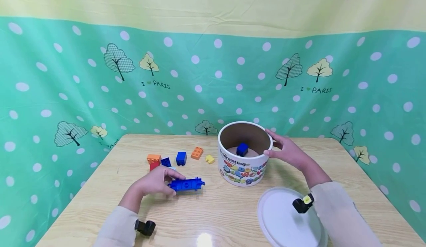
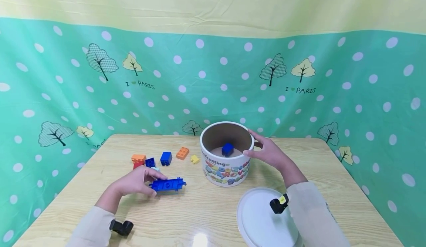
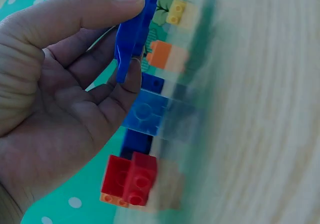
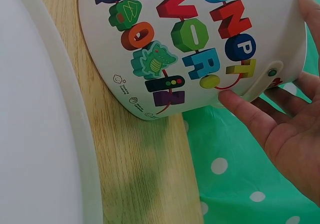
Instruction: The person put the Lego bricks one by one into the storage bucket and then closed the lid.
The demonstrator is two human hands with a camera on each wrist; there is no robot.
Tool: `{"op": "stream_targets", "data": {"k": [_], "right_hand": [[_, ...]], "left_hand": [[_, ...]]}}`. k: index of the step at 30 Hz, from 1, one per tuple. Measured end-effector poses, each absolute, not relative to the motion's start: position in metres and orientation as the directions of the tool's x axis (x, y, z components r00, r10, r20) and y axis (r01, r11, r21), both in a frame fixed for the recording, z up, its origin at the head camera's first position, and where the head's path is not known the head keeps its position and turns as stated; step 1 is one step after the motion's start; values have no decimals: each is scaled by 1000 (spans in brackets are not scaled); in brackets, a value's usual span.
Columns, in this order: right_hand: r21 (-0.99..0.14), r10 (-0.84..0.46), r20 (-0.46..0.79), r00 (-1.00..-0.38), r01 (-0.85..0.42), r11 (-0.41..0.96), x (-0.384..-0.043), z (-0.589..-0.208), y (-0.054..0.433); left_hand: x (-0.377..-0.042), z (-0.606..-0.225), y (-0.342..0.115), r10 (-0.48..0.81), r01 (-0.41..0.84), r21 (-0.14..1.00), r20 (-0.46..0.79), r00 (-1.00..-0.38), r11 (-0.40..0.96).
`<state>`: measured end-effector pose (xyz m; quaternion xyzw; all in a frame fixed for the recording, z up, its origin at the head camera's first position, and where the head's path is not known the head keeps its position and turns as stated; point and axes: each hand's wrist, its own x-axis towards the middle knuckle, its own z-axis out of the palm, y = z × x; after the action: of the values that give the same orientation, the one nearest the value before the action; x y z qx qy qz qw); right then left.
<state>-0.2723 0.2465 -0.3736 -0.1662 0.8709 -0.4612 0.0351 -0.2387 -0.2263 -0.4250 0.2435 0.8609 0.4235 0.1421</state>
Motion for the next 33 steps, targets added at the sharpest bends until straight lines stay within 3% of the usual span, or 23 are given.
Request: {"op": "stream_targets", "data": {"k": [16,33], "right_hand": [[-816,-310,86,-947,-246,524,-270,-372,247],[-820,-294,72,-953,-225,526,-272,-374,245]], "left_hand": [[-239,-387,-216,526,355,782,42,-850,511],[-245,-353,-199,580,441,807,155,-800,393]]}}
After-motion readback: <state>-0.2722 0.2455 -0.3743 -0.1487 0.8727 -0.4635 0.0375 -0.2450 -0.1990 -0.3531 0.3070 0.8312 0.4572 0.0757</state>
